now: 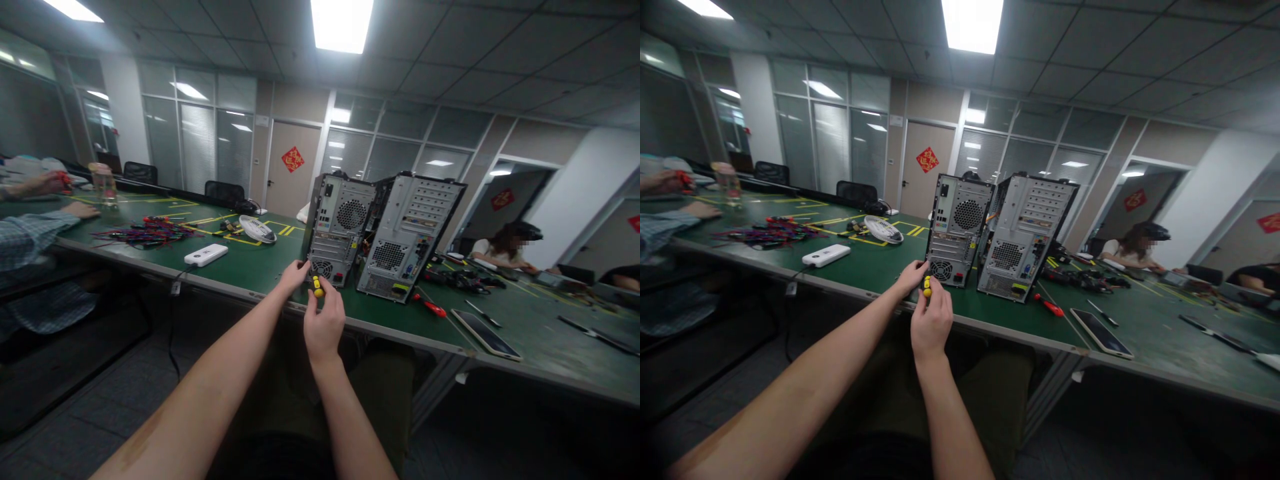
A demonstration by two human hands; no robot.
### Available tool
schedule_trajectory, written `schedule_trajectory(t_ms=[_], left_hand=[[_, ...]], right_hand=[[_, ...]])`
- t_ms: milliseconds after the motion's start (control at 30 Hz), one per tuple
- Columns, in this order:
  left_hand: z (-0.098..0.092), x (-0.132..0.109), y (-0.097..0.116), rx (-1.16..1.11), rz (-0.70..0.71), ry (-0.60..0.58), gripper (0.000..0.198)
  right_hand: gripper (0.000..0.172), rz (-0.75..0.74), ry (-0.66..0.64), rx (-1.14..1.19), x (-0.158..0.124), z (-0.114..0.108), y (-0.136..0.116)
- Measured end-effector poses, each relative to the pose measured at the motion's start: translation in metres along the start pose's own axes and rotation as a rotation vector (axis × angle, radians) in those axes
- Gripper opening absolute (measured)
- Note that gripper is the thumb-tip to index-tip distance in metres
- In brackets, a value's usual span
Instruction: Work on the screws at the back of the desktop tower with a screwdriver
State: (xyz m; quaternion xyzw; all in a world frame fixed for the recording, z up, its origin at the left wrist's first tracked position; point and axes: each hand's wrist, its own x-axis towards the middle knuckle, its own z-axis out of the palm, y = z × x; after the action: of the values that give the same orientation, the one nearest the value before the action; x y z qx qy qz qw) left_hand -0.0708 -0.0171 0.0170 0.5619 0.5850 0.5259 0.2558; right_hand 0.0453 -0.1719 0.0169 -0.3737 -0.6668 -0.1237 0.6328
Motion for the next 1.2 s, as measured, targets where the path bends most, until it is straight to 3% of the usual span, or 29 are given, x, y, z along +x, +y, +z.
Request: schedule_trajectory(t_ms=[300, 467, 667, 800, 1200], left_hand=[[0.001, 0.0009, -0.0017, -0.009, -0.001, -0.002, 0.041], [0.0011, 0.0002, -0.0013, -0.009, 0.008, 0.002, 0.041], [-0.0001, 0.0, -0.0008, -0.007, 0.005, -0.001, 0.042], [-0.0008, -0.0008, 0.0004, -0.007, 0.006, -0.008, 0.043], [-0.0002, -0.0013, -0.0002, -0.02, 0.005, -0.013, 0.044]], right_hand=[[0.029, 0.066, -0.033, 0.077, -0.0013, -0.0074, -0.0007], [0.019, 0.053, -0.028, 0.07, 0.0028, -0.0078, 0.0032], [0.024, 0.108, 0.054, 0.027, 0.0069, -0.0076, 0.0061], [0.017, 0.085, 0.001, 0.058, 0.0059, -0.0086, 0.0032], [0.034, 0.023, 0.009, -0.001, 0.0011, -0.0026, 0.0031]])
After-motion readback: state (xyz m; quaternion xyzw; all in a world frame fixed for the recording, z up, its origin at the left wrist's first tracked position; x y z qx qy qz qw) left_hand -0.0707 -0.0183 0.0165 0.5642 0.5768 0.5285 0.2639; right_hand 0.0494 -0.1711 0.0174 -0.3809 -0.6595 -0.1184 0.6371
